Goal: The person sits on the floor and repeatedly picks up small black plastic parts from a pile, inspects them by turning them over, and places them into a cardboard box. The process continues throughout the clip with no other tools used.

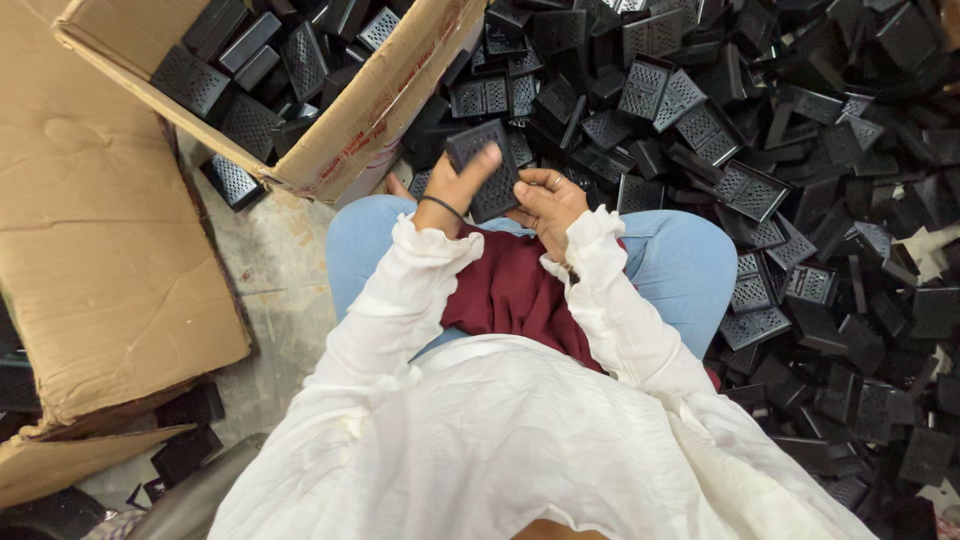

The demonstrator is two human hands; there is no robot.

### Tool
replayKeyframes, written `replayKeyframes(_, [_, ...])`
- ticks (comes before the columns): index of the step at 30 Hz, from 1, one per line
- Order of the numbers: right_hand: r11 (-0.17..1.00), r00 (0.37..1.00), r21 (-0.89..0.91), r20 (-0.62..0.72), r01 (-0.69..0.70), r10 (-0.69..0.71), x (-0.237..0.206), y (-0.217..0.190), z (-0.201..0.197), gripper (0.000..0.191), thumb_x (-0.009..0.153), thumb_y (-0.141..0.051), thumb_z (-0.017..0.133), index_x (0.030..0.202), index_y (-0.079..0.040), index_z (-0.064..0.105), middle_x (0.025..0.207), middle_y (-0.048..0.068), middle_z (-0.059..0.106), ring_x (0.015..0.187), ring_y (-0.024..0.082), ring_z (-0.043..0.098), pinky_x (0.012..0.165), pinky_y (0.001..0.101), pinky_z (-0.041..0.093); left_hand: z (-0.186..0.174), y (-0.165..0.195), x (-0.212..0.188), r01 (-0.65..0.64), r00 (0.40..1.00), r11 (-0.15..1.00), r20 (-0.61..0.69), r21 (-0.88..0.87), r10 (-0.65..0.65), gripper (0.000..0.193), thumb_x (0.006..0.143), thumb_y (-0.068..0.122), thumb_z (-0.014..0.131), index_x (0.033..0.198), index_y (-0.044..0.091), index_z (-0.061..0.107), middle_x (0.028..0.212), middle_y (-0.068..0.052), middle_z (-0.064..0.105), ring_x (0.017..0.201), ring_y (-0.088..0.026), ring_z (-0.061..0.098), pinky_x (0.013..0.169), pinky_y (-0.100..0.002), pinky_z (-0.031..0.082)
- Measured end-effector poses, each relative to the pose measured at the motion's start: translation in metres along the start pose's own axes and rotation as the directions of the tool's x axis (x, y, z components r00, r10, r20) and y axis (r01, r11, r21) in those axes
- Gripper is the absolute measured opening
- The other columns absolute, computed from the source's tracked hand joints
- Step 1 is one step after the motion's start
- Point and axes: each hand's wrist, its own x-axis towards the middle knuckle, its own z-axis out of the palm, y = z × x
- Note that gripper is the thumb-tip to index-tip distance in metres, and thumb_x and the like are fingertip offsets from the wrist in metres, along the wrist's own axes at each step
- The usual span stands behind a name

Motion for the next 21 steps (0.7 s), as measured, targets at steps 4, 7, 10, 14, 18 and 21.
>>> replayKeyframes(4, [0.935, 1.0, -0.355, 0.005, 0.005, -0.004, 0.001, 0.011, -0.013, 0.028, 0.095, -0.011, 0.073, 0.119, -0.002, 0.064, 0.106, 0.008, 0.074, 0.099, 0.018, 0.073, 0.09, 0.0354, 0.062, -0.028, 0.028, 0.016, -0.164, 0.938, 0.78, -0.149, 0.604, 0.313, 0.054, 0.078, 0.034, 0.092, 0.11, -0.002, 0.068, 0.1, -0.008, 0.074, 0.089, -0.014, 0.07, 0.082, -0.029, 0.058])
replayKeyframes(7, [0.627, 0.978, -0.767, 0.005, 0.137, -0.207, 0.028, 0.003, -0.029, 0.025, 0.092, -0.011, 0.076, 0.114, -0.001, 0.07, 0.102, 0.008, 0.076, 0.096, 0.019, 0.073, 0.085, 0.0326, 0.059, -0.052, 0.094, 0.054, -0.469, 0.745, 0.782, -0.292, 0.41, 0.6, 0.078, 0.092, 0.033, 0.084, 0.146, -0.006, 0.044, 0.136, -0.019, 0.064, 0.125, -0.026, 0.063, 0.113, -0.039, 0.05])
replayKeyframes(10, [0.196, 0.856, -0.961, 0.07, 0.196, -0.512, 0.082, -0.018, -0.045, 0.026, 0.091, -0.012, 0.079, 0.114, -0.003, 0.072, 0.1, 0.015, 0.073, 0.091, 0.029, 0.074, 0.083, 0.0364, 0.059, -0.061, 0.139, 0.079, -0.205, 0.32, 0.114, -0.044, 0.972, 0.947, 0.107, 0.095, 0.042, 0.099, 0.154, -0.011, 0.027, 0.158, -0.034, 0.028, 0.15, -0.047, 0.029, 0.128, -0.048, 0.024])
replayKeyframes(14, [-0.215, 0.691, -0.954, 0.299, 0.209, -0.658, 0.132, -0.03, -0.051, 0.035, 0.078, -0.012, 0.08, 0.111, -0.001, 0.073, 0.115, 0.02, 0.069, 0.107, 0.039, 0.064, 0.092, 0.0505, 0.044, -0.036, 0.082, 0.066, -0.493, 0.402, 0.2, 0.018, 0.846, 0.916, 0.071, 0.102, 0.023, 0.081, 0.154, 0.001, 0.037, 0.154, -0.017, 0.041, 0.144, -0.034, 0.044, 0.127, -0.04, 0.033])
replayKeyframes(18, [-0.364, 0.783, -0.923, 0.316, 0.123, -0.536, 0.144, -0.037, -0.049, 0.026, 0.062, -0.017, 0.084, 0.085, -0.007, 0.076, 0.114, 0.017, 0.071, 0.114, 0.037, 0.061, 0.1, 0.0645, 0.029, -0.022, -0.022, 0.056, -0.444, 0.849, 0.788, -0.081, 0.425, 0.522, 0.058, 0.097, 0.025, 0.077, 0.143, 0.0, 0.053, 0.136, -0.018, 0.054, 0.122, -0.031, 0.055, 0.105, -0.04, 0.043])
replayKeyframes(21, [-0.185, 0.772, -0.962, 0.272, 0.202, -0.575, 0.123, -0.031, -0.042, 0.025, 0.074, -0.015, 0.08, 0.097, -0.007, 0.075, 0.109, 0.016, 0.073, 0.105, 0.038, 0.064, 0.094, 0.0574, 0.039, -0.036, -0.057, 0.053, 0.144, 0.95, 0.963, -0.239, -0.229, -0.199, 0.053, 0.094, 0.032, 0.077, 0.134, 0.0, 0.064, 0.12, -0.018, 0.062, 0.103, -0.028, 0.06, 0.086, -0.041, 0.05])
